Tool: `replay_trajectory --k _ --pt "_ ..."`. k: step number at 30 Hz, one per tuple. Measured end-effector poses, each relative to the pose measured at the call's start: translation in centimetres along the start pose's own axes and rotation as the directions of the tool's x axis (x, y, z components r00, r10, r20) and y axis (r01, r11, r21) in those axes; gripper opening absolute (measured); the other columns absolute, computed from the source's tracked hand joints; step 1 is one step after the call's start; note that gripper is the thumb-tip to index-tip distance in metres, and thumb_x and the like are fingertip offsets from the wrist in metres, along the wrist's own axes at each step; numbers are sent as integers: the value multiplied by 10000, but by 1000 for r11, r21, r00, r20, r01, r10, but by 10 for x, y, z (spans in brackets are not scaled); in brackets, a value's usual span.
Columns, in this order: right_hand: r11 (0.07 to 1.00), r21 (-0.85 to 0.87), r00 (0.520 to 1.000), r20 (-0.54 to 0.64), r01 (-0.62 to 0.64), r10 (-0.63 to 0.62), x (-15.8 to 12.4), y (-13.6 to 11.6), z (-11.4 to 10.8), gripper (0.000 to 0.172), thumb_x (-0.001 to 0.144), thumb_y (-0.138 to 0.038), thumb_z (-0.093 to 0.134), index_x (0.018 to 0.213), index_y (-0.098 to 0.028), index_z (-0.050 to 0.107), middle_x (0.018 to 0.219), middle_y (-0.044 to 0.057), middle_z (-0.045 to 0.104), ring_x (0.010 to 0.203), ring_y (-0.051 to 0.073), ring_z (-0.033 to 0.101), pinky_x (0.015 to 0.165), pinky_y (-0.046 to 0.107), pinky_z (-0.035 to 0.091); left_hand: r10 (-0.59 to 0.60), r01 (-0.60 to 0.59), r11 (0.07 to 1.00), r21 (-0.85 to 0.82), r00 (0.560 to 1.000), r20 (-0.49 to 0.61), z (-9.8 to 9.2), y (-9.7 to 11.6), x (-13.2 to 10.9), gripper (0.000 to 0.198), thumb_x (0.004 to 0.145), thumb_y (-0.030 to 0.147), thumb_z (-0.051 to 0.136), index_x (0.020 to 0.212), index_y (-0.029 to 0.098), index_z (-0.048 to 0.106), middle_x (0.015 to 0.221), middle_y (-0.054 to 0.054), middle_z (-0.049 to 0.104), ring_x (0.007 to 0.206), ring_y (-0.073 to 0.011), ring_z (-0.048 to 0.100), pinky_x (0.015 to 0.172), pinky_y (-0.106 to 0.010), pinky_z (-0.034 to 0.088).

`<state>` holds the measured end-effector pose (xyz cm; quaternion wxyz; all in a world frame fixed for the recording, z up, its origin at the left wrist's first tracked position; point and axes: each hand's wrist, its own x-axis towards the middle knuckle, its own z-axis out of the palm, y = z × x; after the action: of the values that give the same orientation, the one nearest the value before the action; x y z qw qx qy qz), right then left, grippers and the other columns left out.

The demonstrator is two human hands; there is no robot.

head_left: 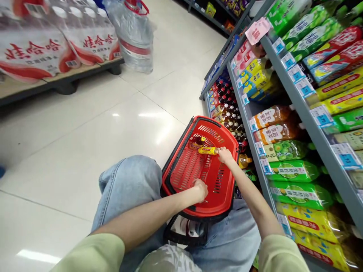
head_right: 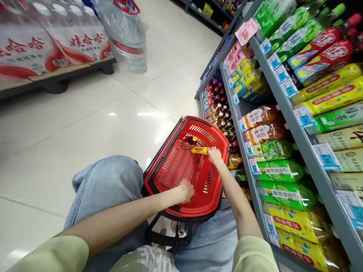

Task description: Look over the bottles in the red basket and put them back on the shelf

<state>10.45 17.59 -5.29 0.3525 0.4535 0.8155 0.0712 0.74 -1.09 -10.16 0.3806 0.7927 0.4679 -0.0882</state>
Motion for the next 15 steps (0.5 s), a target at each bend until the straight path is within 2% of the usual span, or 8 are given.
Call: replay_trajectory --k 3,7,10,15 --pt "993 -2 993 19 -119 119 22 -2 31 496 1005 -97 419 1480 -38 549 1412 289 633 1348 328 558 1083 425 405 -21 20 1000 -9 999 -41 -5 2 0 262 844 197 802 1101 218 850 1133 -229 801 1169 -426 727 991 -595 536" --pt "983 6 983 19 -183 183 35 -14 53 544 1011 -63 313 1510 -17 526 1454 326 595 1387 333 548 1107 447 371 -55 55 998 1 998 -37 -8 -4 -3 345 871 114 720 1196 165 823 1196 -273 772 1201 -469 697 1011 -655 490" --pt "986 20 985 40 -167 166 31 -25 59 540 1013 -100 372 1531 -35 510 1442 317 611 1380 324 571 1105 440 373 -67 67 998 -11 998 -10 -7 -9 -8 371 861 114 715 1212 173 820 1233 -281 758 1198 -484 691 1006 -677 478" --pt "995 82 994 91 -61 54 6 -53 56 505 996 -315 569 1466 -133 591 1276 227 736 1236 283 700 1004 366 455 -85 85 995 -43 996 -15 -10 -17 -16 364 757 142 822 1117 187 843 1185 -267 779 1151 -492 711 961 -649 519"
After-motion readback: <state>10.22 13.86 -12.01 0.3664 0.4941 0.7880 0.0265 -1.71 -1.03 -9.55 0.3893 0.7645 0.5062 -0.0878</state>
